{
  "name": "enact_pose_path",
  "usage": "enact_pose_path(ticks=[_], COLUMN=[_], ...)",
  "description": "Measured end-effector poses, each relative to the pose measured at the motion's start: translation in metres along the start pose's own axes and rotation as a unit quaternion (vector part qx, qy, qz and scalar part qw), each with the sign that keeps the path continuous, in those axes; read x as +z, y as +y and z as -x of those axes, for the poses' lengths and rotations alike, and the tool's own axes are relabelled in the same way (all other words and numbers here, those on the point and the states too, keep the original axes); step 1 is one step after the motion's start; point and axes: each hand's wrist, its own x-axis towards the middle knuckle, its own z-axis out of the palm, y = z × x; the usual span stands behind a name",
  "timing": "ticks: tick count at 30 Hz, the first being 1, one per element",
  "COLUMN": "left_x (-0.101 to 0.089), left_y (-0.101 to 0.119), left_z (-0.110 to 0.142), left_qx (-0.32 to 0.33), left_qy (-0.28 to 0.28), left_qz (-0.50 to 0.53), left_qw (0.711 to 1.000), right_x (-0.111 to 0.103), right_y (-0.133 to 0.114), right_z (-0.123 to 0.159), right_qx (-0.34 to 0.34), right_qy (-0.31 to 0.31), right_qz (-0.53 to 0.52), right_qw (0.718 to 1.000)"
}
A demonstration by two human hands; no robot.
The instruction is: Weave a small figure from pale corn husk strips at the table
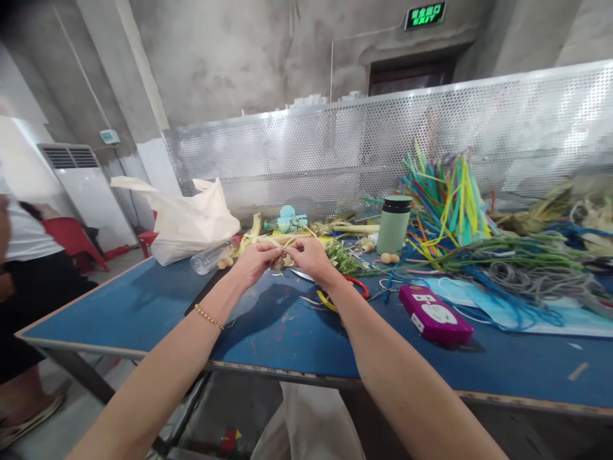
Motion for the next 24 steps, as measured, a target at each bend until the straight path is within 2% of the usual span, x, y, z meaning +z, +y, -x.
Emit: enact_pose_path(ticks=[2, 3, 5, 6, 7, 10, 13, 19, 24], left_x=[-0.001, -0.001, 0.002, 0.003, 0.006, 0.012, 0.015, 0.011, 0.009], left_y=[0.002, 0.003, 0.004, 0.003, 0.002, -0.001, -0.003, 0.002, 0.003], left_z=[0.0, 0.001, 0.002, 0.003, 0.004, 0.006, 0.008, 0.011, 0.011], left_qx=[0.002, 0.0, -0.008, -0.013, -0.018, -0.026, -0.025, -0.032, -0.028], left_qy=[0.011, 0.019, 0.031, 0.03, 0.027, 0.011, -0.003, -0.071, -0.074], left_qz=[-0.045, -0.069, -0.114, -0.132, -0.148, -0.183, -0.189, -0.156, -0.153], left_qw=[0.999, 0.997, 0.993, 0.991, 0.988, 0.983, 0.982, 0.985, 0.985], right_x=[-0.006, -0.01, -0.017, -0.019, -0.02, -0.016, -0.009, -0.008, -0.011], right_y=[0.001, 0.002, 0.001, 0.0, -0.001, -0.006, -0.008, -0.002, 0.001], right_z=[-0.002, -0.003, -0.005, -0.005, -0.006, -0.005, -0.004, -0.005, -0.006], right_qx=[0.001, 0.002, -0.008, -0.029, -0.052, -0.095, -0.07, -0.059, -0.048], right_qy=[0.005, 0.035, 0.144, 0.171, 0.172, 0.081, 0.007, -0.025, -0.05], right_qz=[0.04, 0.081, 0.157, 0.171, 0.169, 0.133, 0.102, -0.001, -0.039], right_qw=[0.999, 0.996, 0.977, 0.97, 0.969, 0.983, 0.992, 0.998, 0.997])
